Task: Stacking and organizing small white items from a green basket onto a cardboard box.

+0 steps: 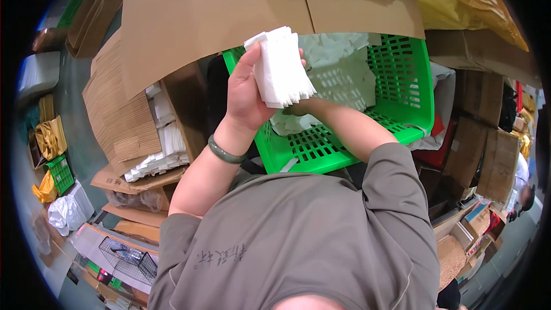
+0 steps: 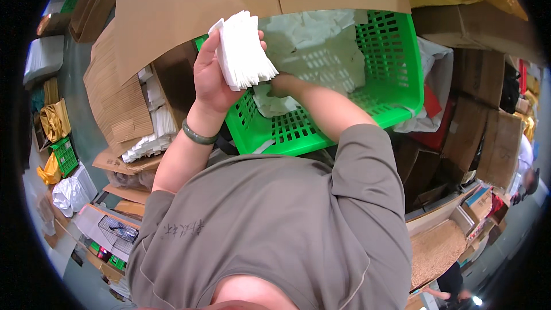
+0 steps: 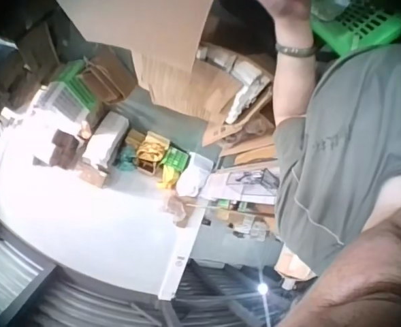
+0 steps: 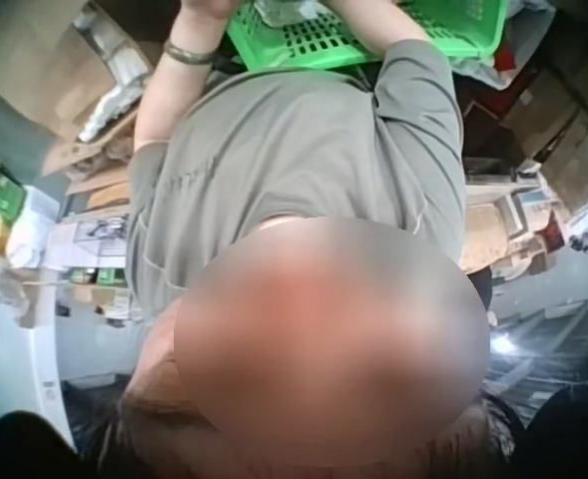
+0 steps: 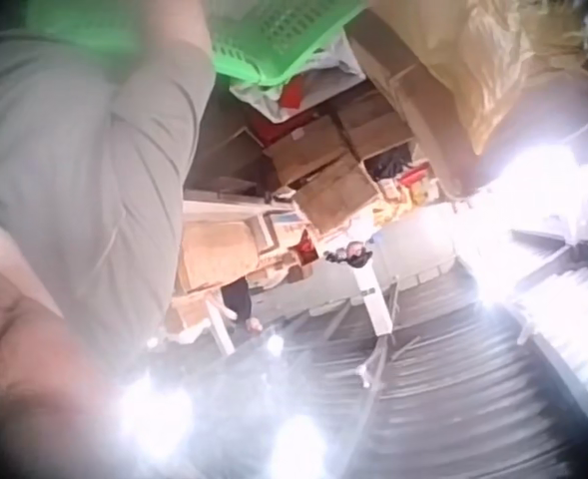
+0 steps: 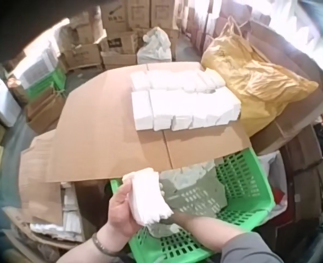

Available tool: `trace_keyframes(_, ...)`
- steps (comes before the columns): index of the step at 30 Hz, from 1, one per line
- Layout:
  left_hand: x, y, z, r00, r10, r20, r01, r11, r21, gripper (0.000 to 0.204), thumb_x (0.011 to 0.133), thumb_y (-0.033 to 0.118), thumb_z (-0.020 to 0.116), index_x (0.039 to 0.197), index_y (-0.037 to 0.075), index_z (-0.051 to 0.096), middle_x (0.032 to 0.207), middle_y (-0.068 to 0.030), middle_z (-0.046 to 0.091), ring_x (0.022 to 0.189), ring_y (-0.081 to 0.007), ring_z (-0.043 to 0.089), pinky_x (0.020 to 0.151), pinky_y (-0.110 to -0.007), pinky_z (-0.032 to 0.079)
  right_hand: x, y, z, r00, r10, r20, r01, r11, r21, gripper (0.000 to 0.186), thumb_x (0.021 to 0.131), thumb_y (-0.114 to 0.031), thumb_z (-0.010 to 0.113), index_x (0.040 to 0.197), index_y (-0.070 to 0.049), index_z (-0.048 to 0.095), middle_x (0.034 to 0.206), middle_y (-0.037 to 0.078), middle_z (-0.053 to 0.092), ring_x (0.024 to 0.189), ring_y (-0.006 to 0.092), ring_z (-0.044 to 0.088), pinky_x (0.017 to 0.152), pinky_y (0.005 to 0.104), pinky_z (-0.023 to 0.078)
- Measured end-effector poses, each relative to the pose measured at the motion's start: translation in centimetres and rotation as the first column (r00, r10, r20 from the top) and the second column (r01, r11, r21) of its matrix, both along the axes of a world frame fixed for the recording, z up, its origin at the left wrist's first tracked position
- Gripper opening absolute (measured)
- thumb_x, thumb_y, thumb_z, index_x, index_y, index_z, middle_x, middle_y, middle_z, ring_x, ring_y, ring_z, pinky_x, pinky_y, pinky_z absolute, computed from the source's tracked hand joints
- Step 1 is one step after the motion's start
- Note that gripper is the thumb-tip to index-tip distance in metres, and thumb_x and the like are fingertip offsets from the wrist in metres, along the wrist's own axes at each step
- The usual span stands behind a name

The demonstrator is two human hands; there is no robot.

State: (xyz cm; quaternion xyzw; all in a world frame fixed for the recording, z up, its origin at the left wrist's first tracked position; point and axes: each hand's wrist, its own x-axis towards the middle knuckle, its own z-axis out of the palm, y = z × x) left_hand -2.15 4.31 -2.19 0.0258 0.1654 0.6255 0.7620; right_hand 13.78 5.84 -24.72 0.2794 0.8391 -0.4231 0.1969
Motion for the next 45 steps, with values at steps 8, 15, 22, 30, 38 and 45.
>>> trace_keyframes(8,0.2,0.1,0.2,0.999,-0.006,-0.032,0.006,1.000,-0.014,0.053,0.093,0.038,0.048,0.128,-0.001,0.043,0.112,-0.0188,0.058,0.101,-0.0308,0.060,0.085,-0.043,0.052,0.4,2.3,0.6,0.989,0.010,-0.145,-0.014,0.999,-0.029,0.057,0.066,-0.022,0.076,0.120,-0.013,0.059,0.115,0.013,0.062,0.106,0.0303,0.059,0.093,0.0388,0.046)
trace_keyframes(15,0.5,0.3,0.4,0.998,0.004,-0.058,-0.004,1.000,-0.007,0.052,0.093,0.038,0.048,0.127,-0.001,0.044,0.111,-0.0182,0.059,0.100,-0.0291,0.060,0.085,-0.042,0.052,1.6,5.0,3.7,0.994,0.059,-0.090,-0.070,0.990,-0.119,0.056,0.067,-0.021,0.076,0.120,-0.013,0.059,0.114,0.014,0.062,0.107,0.0300,0.058,0.094,0.0391,0.045)
trace_keyframes(22,0.5,-0.2,0.7,0.973,0.106,-0.205,-0.115,0.993,-0.032,0.048,0.093,0.037,0.048,0.126,0.002,0.046,0.107,-0.0141,0.060,0.096,-0.0239,0.061,0.082,-0.038,0.052,7.2,7.8,23.2,0.920,-0.359,0.155,0.388,0.791,-0.473,0.047,0.071,-0.014,0.076,0.114,-0.001,0.059,0.098,0.005,0.067,0.092,0.0137,0.060,0.085,0.0289,0.047)
trace_keyframes(30,2.3,0.0,-1.2,0.774,0.098,-0.625,-0.126,0.992,0.000,0.030,0.094,0.024,0.057,0.115,0.005,0.048,0.098,-0.0010,0.058,0.086,-0.0076,0.055,0.075,-0.025,0.047,12.5,0.6,27.6,0.407,-0.892,-0.198,0.370,0.359,-0.857,0.044,0.068,-0.002,0.074,0.109,0.000,0.060,0.101,0.008,0.067,0.089,0.0184,0.065,0.079,0.0334,0.052)
trace_keyframes(38,3.1,-0.4,-2.4,0.689,0.048,-0.723,-0.016,0.999,0.051,0.033,0.093,0.021,0.059,0.115,0.002,0.045,0.103,-0.0042,0.058,0.095,-0.0105,0.055,0.083,-0.026,0.047,7.3,-1.8,26.2,0.161,-0.944,-0.290,0.108,0.308,-0.945,0.046,0.072,0.005,0.065,0.116,-0.001,0.055,0.102,0.009,0.065,0.090,0.0201,0.064,0.081,0.0337,0.051)
trace_keyframes(45,2.7,-0.2,-3.5,0.793,0.003,-0.609,0.018,0.999,0.029,0.028,0.095,0.015,0.052,0.119,0.002,0.044,0.112,-0.0063,0.057,0.101,-0.0129,0.055,0.088,-0.029,0.047,2.7,-1.7,26.1,0.085,-0.985,-0.151,0.349,0.171,-0.921,0.048,0.079,0.000,0.065,0.124,-0.004,0.049,0.111,0.008,0.061,0.100,0.0179,0.061,0.089,0.0344,0.049)
